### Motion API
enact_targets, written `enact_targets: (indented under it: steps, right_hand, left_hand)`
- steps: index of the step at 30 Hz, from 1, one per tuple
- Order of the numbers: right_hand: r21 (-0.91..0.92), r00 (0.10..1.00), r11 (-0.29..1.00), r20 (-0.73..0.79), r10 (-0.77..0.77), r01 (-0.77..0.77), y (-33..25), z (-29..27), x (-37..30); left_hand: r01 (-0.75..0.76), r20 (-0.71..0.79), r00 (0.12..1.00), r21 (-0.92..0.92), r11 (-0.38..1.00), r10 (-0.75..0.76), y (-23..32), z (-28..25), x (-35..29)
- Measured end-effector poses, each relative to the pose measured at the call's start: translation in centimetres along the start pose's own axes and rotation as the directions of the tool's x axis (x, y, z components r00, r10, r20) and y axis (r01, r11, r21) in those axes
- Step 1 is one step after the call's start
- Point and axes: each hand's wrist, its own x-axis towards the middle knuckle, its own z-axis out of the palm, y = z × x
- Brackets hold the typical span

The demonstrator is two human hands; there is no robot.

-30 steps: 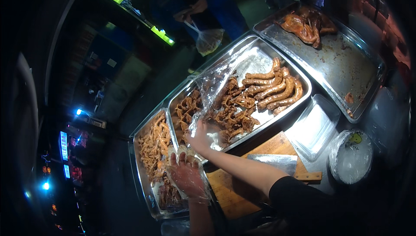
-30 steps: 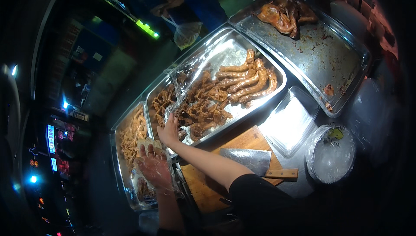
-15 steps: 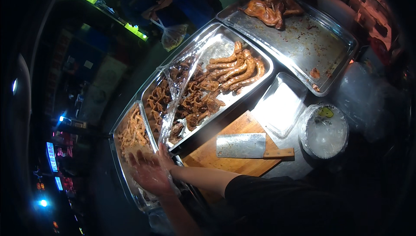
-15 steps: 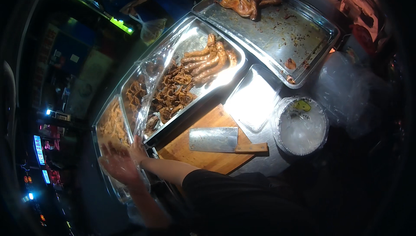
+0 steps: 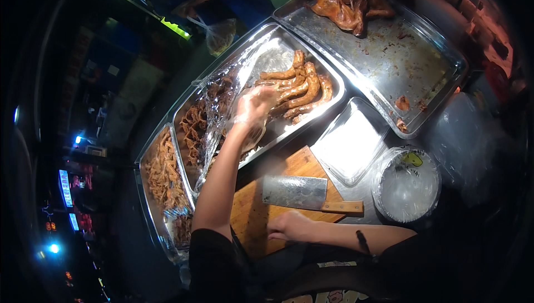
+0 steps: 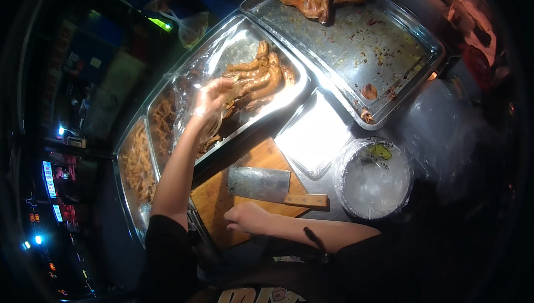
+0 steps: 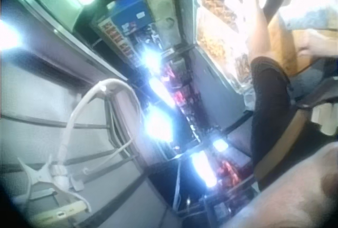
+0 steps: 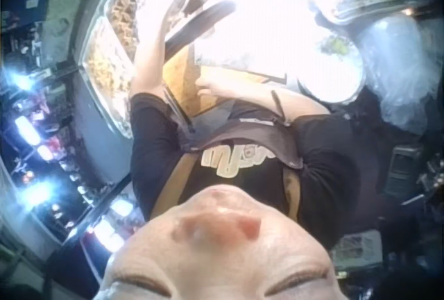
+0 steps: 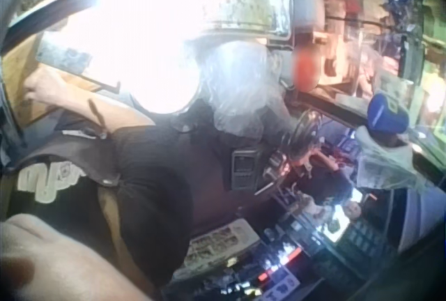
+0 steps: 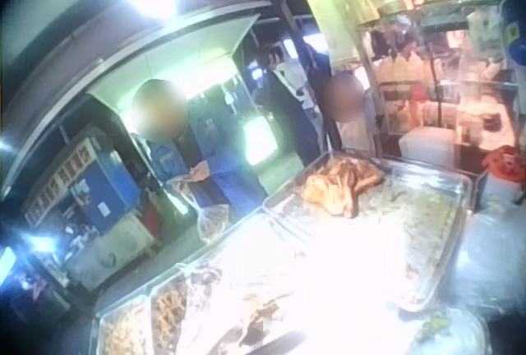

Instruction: The person selects cooked meat from metal trays, places it on a wooden cutting board, and slices it with a cleaver. The sliced meat is then placed into a plastic bag and handed to a customer.

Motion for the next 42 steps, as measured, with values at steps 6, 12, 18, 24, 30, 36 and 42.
enact_targets:
  steps: [6,12,18,24,30,36,42]
  right_hand:
    - [-0.064,0.955,0.983,-0.254,0.152,-0.173,1.0,-8.0,-6.0]
    - [0.15,0.87,0.904,-0.247,0.426,-0.401,3.4,-7.3,-9.8]
    - [0.245,0.874,0.901,-0.25,0.416,-0.359,4.0,-7.0,-8.9]
    - [-0.041,0.936,0.942,-0.132,0.326,-0.333,5.1,-7.8,-8.6]
    - [-0.264,0.967,0.945,0.107,0.231,-0.196,5.0,-5.4,-10.8]
    - [-0.417,0.994,0.907,0.064,0.089,-0.054,4.9,-5.6,-10.4]
    - [-0.604,0.988,0.783,-0.118,0.097,-0.148,5.3,-4.0,-8.8]
  left_hand:
    - [-0.175,0.285,0.958,0.629,0.758,-0.015,-0.2,5.5,5.1]
    - [-0.39,0.288,0.915,0.815,0.428,0.284,-3.4,8.4,5.7]
    - [-0.335,0.257,0.924,0.902,0.273,0.284,-3.8,10.7,7.7]
    - [-0.204,0.247,0.967,0.889,0.411,-0.055,-0.5,10.8,8.8]
    - [-0.147,-0.013,0.971,0.755,0.639,0.239,4.2,7.1,4.1]
    - [-0.212,-0.306,0.873,0.465,0.86,0.38,6.0,-2.7,-10.8]
    - [-0.29,-0.663,0.612,-0.696,0.657,-0.431,-1.3,-4.2,-29.7]
